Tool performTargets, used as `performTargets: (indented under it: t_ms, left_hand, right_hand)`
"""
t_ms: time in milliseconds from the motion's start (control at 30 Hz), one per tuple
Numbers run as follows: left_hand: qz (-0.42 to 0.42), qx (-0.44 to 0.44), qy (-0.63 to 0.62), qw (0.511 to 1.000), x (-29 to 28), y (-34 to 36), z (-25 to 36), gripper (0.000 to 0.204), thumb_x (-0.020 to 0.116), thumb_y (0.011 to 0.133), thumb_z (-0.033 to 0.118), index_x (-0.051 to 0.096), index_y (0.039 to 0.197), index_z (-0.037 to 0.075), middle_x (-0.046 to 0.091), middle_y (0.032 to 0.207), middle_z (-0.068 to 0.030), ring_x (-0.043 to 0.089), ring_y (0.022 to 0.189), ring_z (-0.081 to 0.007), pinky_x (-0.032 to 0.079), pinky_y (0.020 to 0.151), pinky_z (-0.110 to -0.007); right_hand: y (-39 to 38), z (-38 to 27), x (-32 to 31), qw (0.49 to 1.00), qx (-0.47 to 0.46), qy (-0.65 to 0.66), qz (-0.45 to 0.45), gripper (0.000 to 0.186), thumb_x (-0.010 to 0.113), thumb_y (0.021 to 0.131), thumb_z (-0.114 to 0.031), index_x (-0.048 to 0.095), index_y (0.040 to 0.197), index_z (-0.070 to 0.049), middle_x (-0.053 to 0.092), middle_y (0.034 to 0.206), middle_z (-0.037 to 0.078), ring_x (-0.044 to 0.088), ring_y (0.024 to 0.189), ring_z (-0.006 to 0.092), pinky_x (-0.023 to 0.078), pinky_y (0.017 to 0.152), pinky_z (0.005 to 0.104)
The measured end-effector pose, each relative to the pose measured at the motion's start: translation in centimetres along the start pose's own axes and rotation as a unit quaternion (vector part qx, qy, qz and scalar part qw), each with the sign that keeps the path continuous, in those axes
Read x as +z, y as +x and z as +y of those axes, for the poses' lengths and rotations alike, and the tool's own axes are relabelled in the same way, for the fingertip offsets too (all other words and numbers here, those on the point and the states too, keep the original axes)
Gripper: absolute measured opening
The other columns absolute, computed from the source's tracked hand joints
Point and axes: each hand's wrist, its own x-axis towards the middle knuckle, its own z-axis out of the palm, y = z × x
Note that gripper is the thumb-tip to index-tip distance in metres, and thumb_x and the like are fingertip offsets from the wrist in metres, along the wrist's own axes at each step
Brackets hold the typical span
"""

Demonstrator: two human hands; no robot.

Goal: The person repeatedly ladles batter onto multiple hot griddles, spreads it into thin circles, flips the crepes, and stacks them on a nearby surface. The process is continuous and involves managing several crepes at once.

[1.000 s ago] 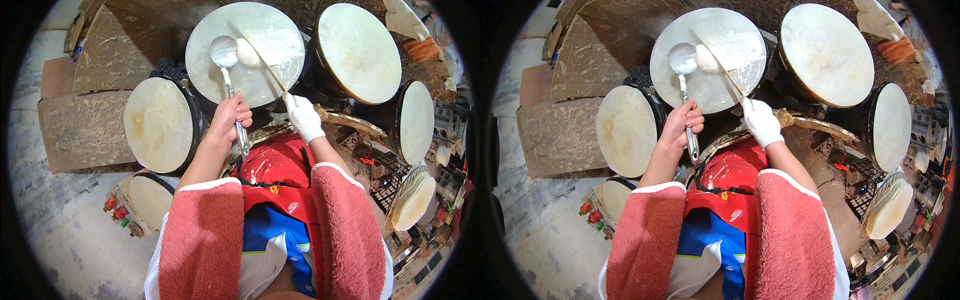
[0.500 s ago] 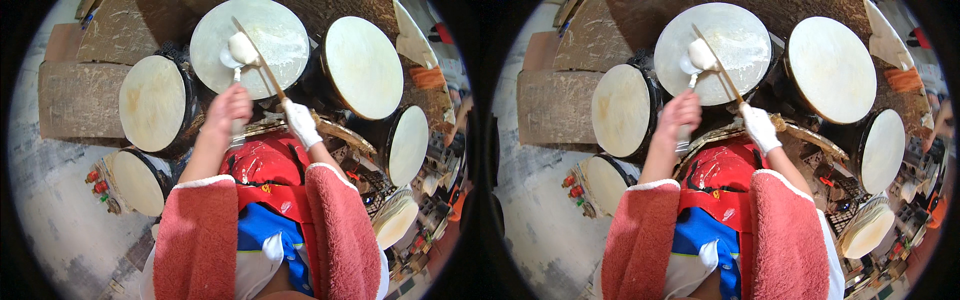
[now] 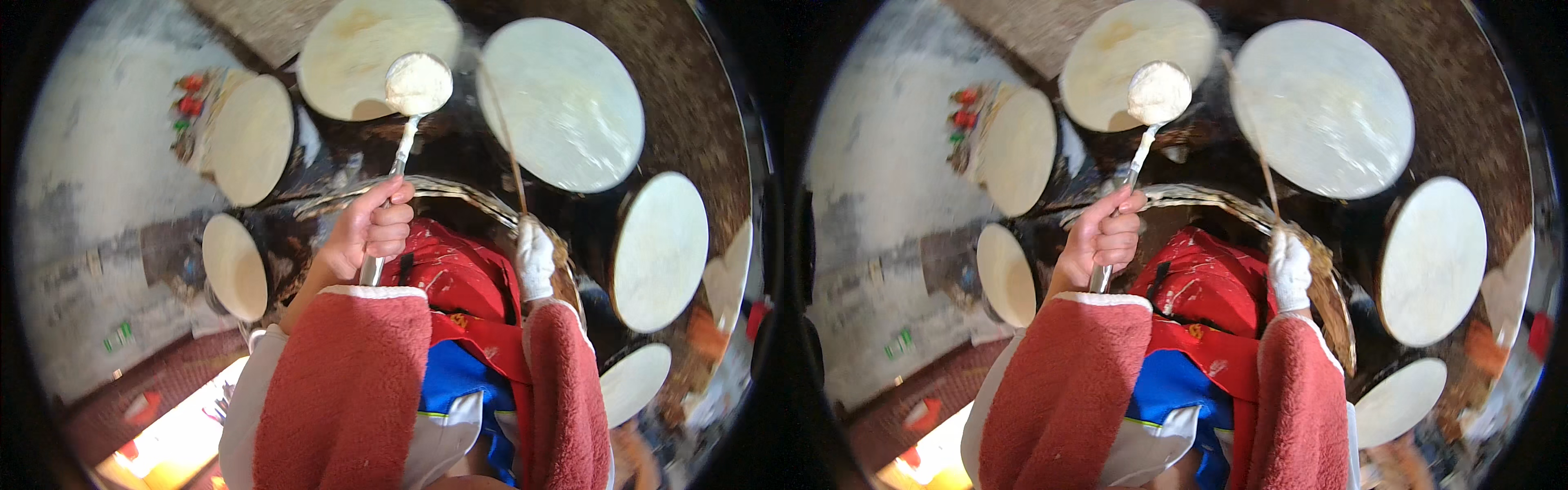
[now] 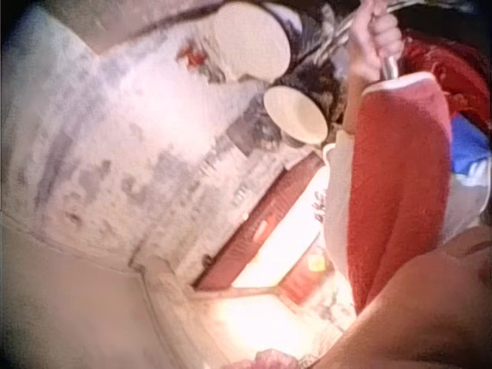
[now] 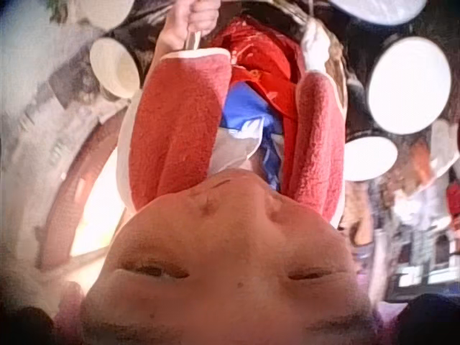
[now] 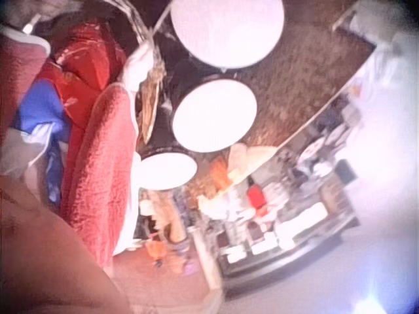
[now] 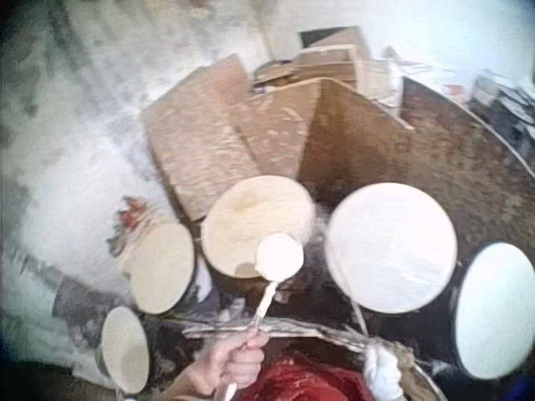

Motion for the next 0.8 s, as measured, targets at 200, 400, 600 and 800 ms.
performTargets:
  t_ms: [200,400,600,800]
  left_hand:
    - [-0.002,0.156,-0.014,0.988,-6.9,-12.1,2.8,0.028,0.034,0.104,0.033,0.041,0.083,0.015,0.025,0.048,0.0084,0.023,0.032,-0.0037,0.022,0.028,-0.022]
    - [0.267,0.356,0.26,0.857,-8.0,-23.9,2.1,0.028,0.037,0.104,0.031,0.036,0.082,0.014,0.024,0.047,0.0047,0.021,0.033,-0.0048,0.019,0.03,-0.023]
    - [0.137,0.185,-0.052,0.972,-12.9,-25.2,5.9,0.028,0.041,0.103,0.032,0.039,0.081,0.016,0.024,0.048,0.0081,0.02,0.034,-0.0032,0.017,0.03,-0.022]
    - [0.062,0.141,-0.157,0.975,-17.0,-23.7,7.9,0.027,0.037,0.104,0.034,0.038,0.082,0.017,0.022,0.049,0.0107,0.021,0.035,-0.0015,0.016,0.031,-0.019]
  right_hand:
    - [3.5,-5.2,6.6,0.995,-0.06,-0.012,-0.08,0.042,0.053,0.095,-0.035,0.063,0.111,0.003,0.066,0.088,0.013,0.06,0.081,0.0178,0.047,0.078,0.0303]
    - [5.4,-13.7,20.6,0.988,0.026,0.093,-0.124,0.041,0.063,0.089,-0.04,0.065,0.091,0.001,0.064,0.077,0.007,0.055,0.069,0.0136,0.045,0.066,0.0301]
    - [8.2,-19.8,31.9,0.901,0.233,0.364,0.022,0.034,0.065,0.082,-0.035,0.054,0.067,-0.006,0.049,0.055,0.003,0.046,0.047,0.0139,0.038,0.047,0.031]
    - [10.5,-18.0,30.0,0.891,0.216,0.367,0.16,0.038,0.067,0.085,-0.041,0.048,0.071,-0.012,0.043,0.055,0.001,0.038,0.041,0.0133,0.03,0.037,0.0313]
